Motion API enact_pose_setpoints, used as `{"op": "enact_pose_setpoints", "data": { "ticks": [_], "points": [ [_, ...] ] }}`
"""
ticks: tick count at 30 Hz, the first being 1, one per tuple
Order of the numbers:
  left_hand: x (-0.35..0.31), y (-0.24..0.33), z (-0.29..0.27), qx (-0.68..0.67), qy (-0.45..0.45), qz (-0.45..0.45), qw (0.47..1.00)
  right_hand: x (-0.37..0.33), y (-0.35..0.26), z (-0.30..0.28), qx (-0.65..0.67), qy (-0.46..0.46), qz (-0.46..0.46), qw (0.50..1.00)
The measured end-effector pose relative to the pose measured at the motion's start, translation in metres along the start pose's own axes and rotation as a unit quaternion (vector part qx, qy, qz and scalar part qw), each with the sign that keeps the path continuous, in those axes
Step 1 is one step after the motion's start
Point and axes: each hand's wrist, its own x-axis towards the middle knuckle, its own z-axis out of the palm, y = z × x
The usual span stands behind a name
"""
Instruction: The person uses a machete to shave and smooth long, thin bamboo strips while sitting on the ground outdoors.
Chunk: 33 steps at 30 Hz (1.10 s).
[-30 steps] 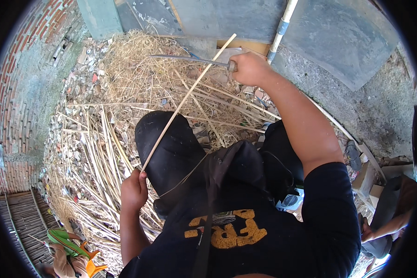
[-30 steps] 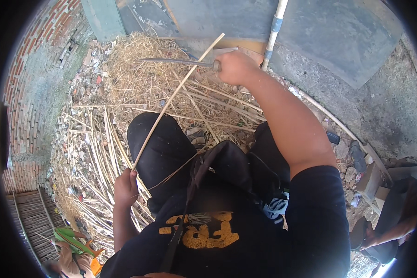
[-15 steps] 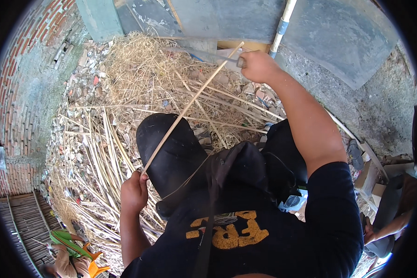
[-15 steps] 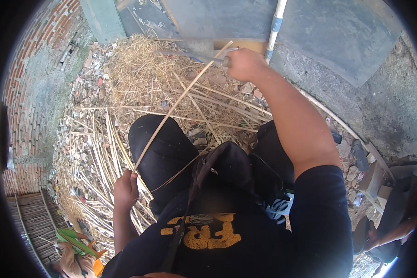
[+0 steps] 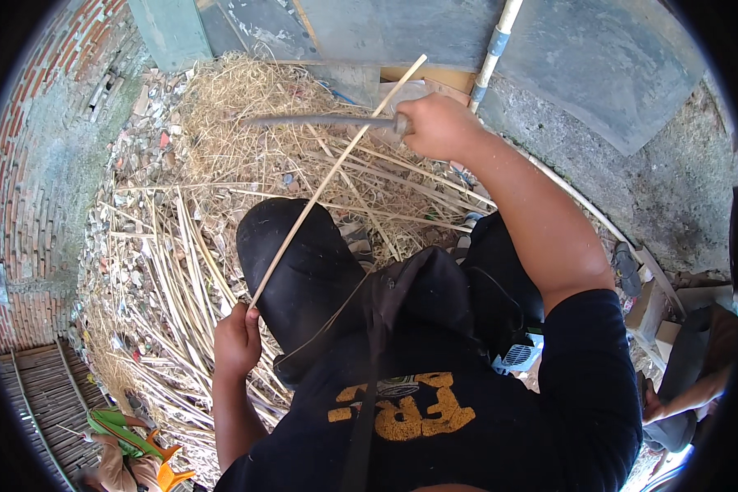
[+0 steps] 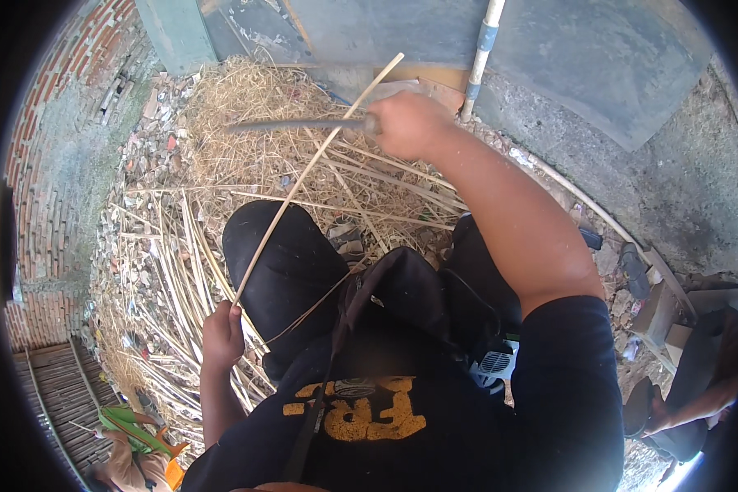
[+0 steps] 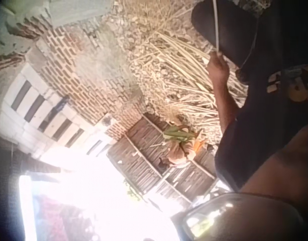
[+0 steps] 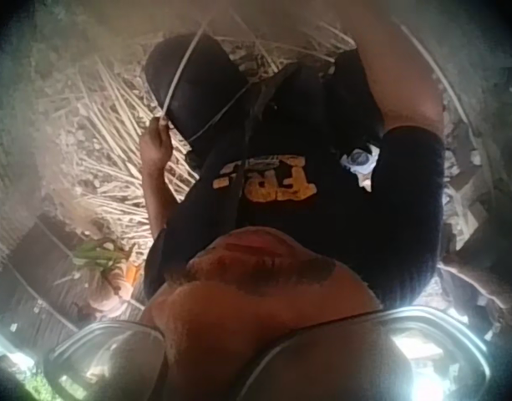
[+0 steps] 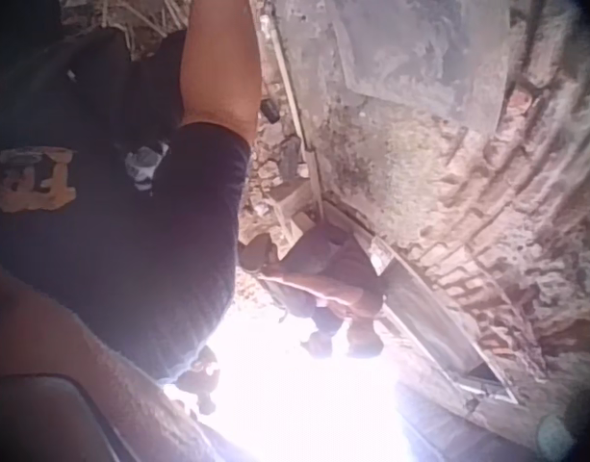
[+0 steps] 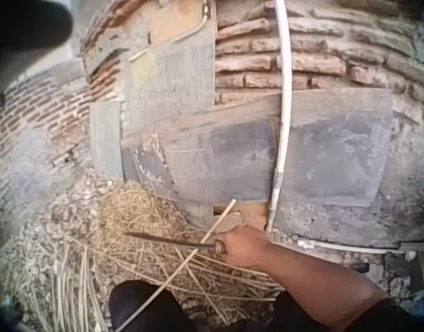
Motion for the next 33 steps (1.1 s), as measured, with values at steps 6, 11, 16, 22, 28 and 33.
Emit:
{"op": "enact_pose_setpoints", "data": {
  "ticks": [6, 11, 16, 22, 28, 33],
  "points": [
    [0.005, -0.001, 0.015, -0.012, 0.034, 0.008, 0.999, 0.009, 0.014, -0.001, 0.055, 0.013, 0.056, 0.997],
    [-0.004, -0.001, 0.007, 0.011, 0.025, -0.004, 1.000, 0.004, 0.003, -0.004, 0.002, 0.009, 0.021, 1.000],
    [-0.005, 0.003, 0.010, -0.001, 0.017, -0.008, 1.000, 0.010, 0.008, 0.008, -0.019, -0.076, 0.056, 0.995],
    [0.000, 0.005, 0.000, 0.020, 0.016, -0.006, 1.000, 0.016, 0.047, 0.008, 0.046, 0.048, 0.091, 0.994],
    [0.000, 0.002, 0.009, -0.031, 0.010, -0.007, 0.999, -0.004, -0.025, -0.010, -0.025, -0.059, -0.023, 0.998],
    [0.004, 0.003, 0.014, -0.020, 0.035, 0.002, 0.999, 0.020, 0.043, -0.004, 0.063, -0.015, 0.146, 0.987]
  ]
}}
